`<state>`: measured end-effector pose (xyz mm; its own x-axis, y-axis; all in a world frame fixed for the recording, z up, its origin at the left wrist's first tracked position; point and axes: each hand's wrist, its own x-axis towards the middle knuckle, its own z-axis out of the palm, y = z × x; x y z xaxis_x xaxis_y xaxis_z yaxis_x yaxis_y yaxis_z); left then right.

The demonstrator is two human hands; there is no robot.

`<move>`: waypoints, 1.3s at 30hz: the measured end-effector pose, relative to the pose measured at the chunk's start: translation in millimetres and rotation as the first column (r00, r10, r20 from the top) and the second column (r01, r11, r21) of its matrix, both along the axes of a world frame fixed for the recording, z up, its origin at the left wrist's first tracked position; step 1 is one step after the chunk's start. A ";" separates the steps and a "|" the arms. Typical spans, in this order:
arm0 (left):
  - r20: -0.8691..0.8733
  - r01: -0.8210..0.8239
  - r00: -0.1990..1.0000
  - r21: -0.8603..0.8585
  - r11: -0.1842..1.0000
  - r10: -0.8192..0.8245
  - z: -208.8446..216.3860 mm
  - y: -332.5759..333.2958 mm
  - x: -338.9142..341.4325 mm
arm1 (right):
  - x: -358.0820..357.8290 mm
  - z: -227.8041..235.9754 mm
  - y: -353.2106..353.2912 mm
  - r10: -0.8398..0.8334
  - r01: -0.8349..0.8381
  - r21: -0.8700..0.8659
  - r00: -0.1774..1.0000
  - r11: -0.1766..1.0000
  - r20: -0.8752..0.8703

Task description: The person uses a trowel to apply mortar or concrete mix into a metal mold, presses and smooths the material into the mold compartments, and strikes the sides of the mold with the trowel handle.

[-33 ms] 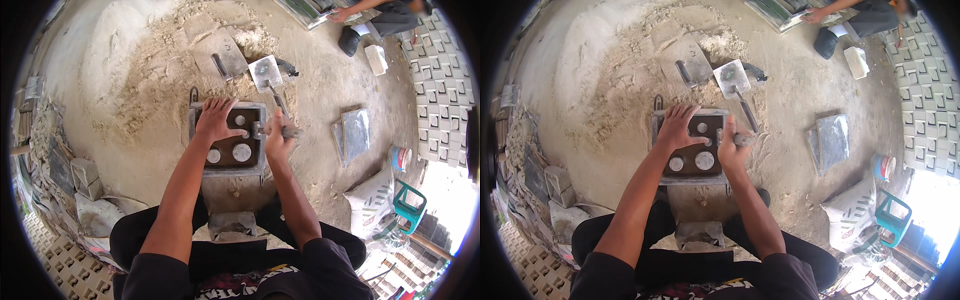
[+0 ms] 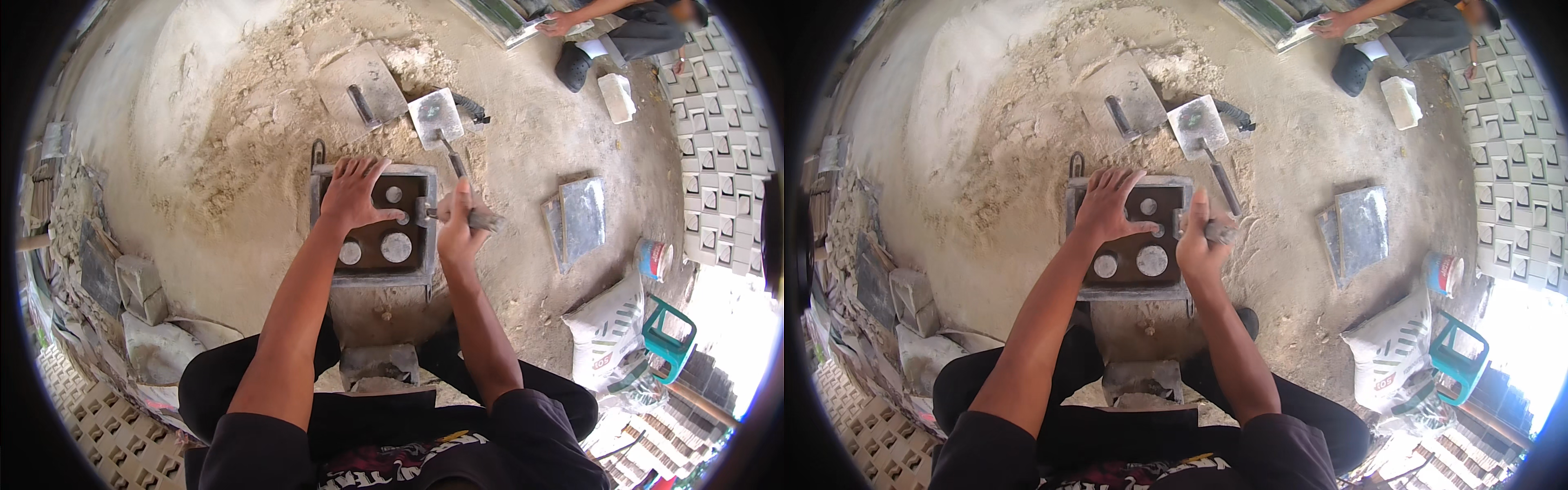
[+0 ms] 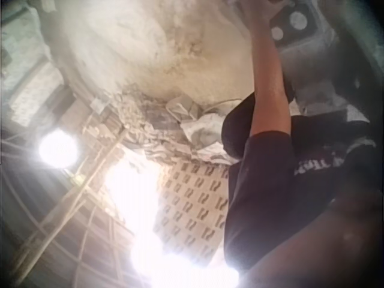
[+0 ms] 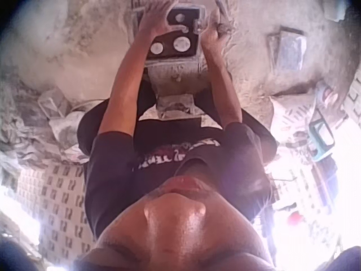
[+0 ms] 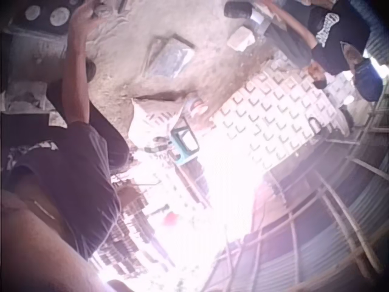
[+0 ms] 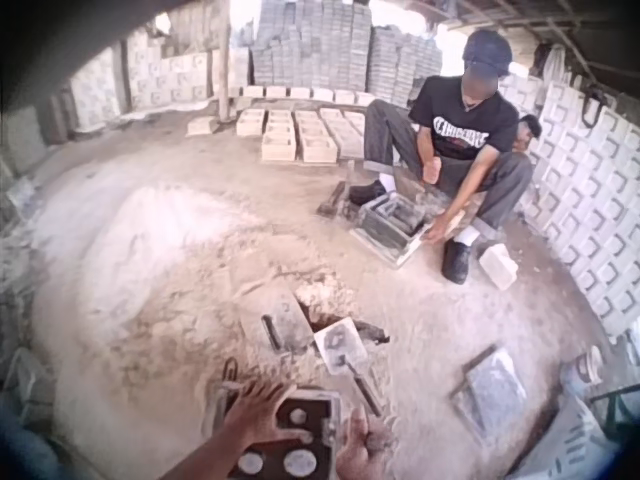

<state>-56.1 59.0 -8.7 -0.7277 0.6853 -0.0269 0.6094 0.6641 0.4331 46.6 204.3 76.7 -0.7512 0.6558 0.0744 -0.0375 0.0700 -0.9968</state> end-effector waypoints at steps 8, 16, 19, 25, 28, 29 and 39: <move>-0.038 0.014 0.999 0.007 1.000 -0.014 -0.6 0.6 0.0 | 5.4 -9.4 8.1 0.088 -0.088 -0.016 0.996 0.996 0.016; -0.024 -0.030 0.999 0.034 0.999 0.031 -24.0 0.1 -2.1 | 38.1 14.5 18.8 0.292 -0.301 -0.039 0.946 0.953 -0.143; -0.019 -0.016 1.000 0.033 0.999 0.017 -17.2 -0.3 -1.2 | 40.4 19.0 10.9 0.263 -0.276 -0.055 0.949 0.960 -0.173; -0.039 0.013 0.999 0.016 1.000 -0.013 -11.1 -3.4 0.5 | 47.1 42.5 7.3 0.262 -0.306 -0.102 0.914 0.947 -0.310; -0.020 0.019 1.000 0.003 1.000 -0.019 -8.9 -3.0 -1.3 | 49.4 52.7 4.2 0.299 -0.365 -0.102 0.869 0.925 -0.394; -0.031 0.018 0.999 0.014 1.000 -0.017 -9.5 -2.9 -1.3 | 50.6 52.0 5.5 0.326 -0.394 -0.091 0.852 0.915 -0.411; -0.088 0.000 0.996 0.037 0.999 0.003 -17.1 -1.9 -0.5 | 38.7 18.9 -1.9 0.570 -0.535 0.199 0.769 0.821 -0.289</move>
<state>-56.6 57.1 -25.8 -0.7272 0.6835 0.0631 0.6454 0.6495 0.4021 85.3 202.4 95.6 -0.9020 0.1104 0.4173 -0.4162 0.0340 -0.9086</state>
